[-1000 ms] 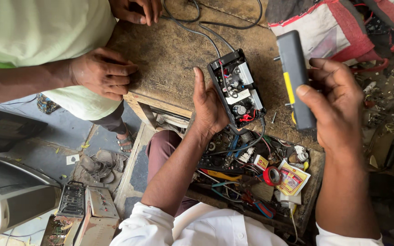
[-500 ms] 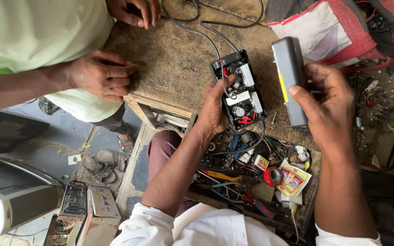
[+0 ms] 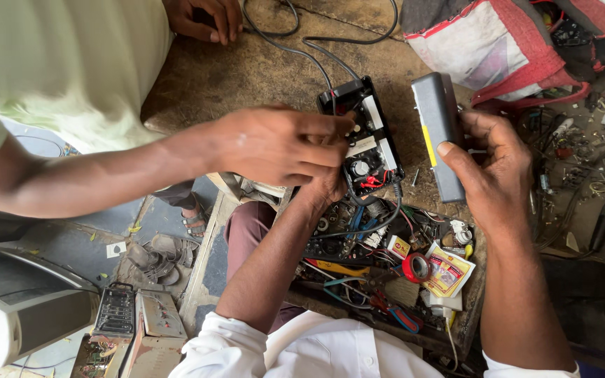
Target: The person repairs an electronic power device at a cluttered workbench. They handle its wires, open the casing, reposition internal components and wiring with their hands, then use a screwdriver to work on the closed unit while another person assists by holding parts.
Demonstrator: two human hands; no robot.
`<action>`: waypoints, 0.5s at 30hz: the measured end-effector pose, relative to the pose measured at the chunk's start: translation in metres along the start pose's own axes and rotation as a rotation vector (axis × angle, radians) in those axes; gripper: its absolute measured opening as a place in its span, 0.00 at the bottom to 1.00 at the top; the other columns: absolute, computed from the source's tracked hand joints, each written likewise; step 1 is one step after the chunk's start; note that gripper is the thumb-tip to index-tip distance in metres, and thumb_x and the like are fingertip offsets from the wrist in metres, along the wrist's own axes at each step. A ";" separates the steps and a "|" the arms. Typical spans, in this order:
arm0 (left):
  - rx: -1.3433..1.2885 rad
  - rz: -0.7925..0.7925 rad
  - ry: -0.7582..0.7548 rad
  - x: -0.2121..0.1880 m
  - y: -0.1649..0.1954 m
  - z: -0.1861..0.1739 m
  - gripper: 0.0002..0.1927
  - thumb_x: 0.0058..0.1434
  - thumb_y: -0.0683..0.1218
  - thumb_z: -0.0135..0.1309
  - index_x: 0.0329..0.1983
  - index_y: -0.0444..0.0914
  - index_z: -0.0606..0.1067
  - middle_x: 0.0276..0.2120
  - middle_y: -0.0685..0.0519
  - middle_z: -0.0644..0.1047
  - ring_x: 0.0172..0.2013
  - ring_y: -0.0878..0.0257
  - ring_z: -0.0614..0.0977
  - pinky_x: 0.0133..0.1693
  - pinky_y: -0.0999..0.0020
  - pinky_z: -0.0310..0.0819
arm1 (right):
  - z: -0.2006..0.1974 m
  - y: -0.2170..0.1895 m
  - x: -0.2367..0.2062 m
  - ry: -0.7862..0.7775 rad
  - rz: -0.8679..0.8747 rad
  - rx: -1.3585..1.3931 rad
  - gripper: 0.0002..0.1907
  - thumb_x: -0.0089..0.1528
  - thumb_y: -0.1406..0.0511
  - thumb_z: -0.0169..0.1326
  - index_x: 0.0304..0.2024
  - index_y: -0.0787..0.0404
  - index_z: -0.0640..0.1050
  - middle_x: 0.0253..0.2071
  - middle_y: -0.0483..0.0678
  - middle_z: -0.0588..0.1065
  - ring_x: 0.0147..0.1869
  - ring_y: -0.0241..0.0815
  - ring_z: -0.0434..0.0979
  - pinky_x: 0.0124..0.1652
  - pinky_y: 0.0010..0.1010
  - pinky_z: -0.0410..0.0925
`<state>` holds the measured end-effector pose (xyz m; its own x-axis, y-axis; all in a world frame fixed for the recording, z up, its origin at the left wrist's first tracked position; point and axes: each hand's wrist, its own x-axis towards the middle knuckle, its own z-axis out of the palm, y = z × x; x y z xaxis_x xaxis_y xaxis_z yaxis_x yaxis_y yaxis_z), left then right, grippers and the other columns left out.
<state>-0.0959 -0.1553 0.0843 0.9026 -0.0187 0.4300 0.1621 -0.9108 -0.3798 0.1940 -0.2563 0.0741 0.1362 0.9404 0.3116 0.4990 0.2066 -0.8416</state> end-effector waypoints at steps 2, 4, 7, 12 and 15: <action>-0.034 0.209 0.016 -0.021 -0.018 -0.002 0.20 0.61 0.49 0.57 0.52 0.34 0.72 0.50 0.46 0.73 0.56 0.52 0.77 0.55 0.64 0.77 | 0.001 0.000 -0.001 0.018 0.025 0.002 0.23 0.64 0.68 0.62 0.59 0.69 0.74 0.52 0.50 0.77 0.52 0.35 0.76 0.51 0.28 0.71; -0.098 0.291 0.060 -0.032 -0.023 0.006 0.19 0.60 0.49 0.57 0.51 0.34 0.73 0.52 0.47 0.71 0.60 0.52 0.75 0.58 0.67 0.75 | 0.001 0.000 -0.002 0.024 0.031 0.003 0.23 0.64 0.67 0.63 0.59 0.69 0.74 0.52 0.50 0.77 0.52 0.35 0.76 0.50 0.28 0.71; -0.074 0.242 0.069 -0.032 -0.016 0.018 0.19 0.61 0.47 0.56 0.53 0.34 0.73 0.54 0.47 0.71 0.60 0.53 0.74 0.56 0.67 0.73 | 0.002 -0.001 -0.002 0.018 0.013 0.004 0.23 0.64 0.67 0.63 0.60 0.69 0.74 0.52 0.50 0.77 0.52 0.35 0.76 0.51 0.28 0.72; 0.317 0.264 -0.056 -0.030 -0.017 0.023 0.20 0.60 0.42 0.54 0.57 0.39 0.72 0.57 0.52 0.70 0.61 0.60 0.73 0.58 0.69 0.70 | 0.003 -0.005 -0.002 0.022 0.012 0.004 0.23 0.64 0.67 0.63 0.59 0.69 0.74 0.52 0.50 0.77 0.52 0.35 0.76 0.50 0.27 0.71; 0.630 0.269 -0.178 -0.025 -0.014 0.041 0.24 0.62 0.43 0.52 0.63 0.41 0.70 0.56 0.52 0.71 0.57 0.63 0.74 0.55 0.67 0.71 | 0.005 -0.009 -0.003 0.038 0.022 -0.039 0.23 0.63 0.67 0.63 0.59 0.68 0.74 0.51 0.49 0.77 0.51 0.35 0.76 0.50 0.27 0.71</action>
<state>-0.1048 -0.1251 0.0456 0.9866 -0.0927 0.1343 0.0753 -0.4711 -0.8789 0.1852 -0.2602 0.0784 0.1793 0.9336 0.3103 0.5281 0.1748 -0.8310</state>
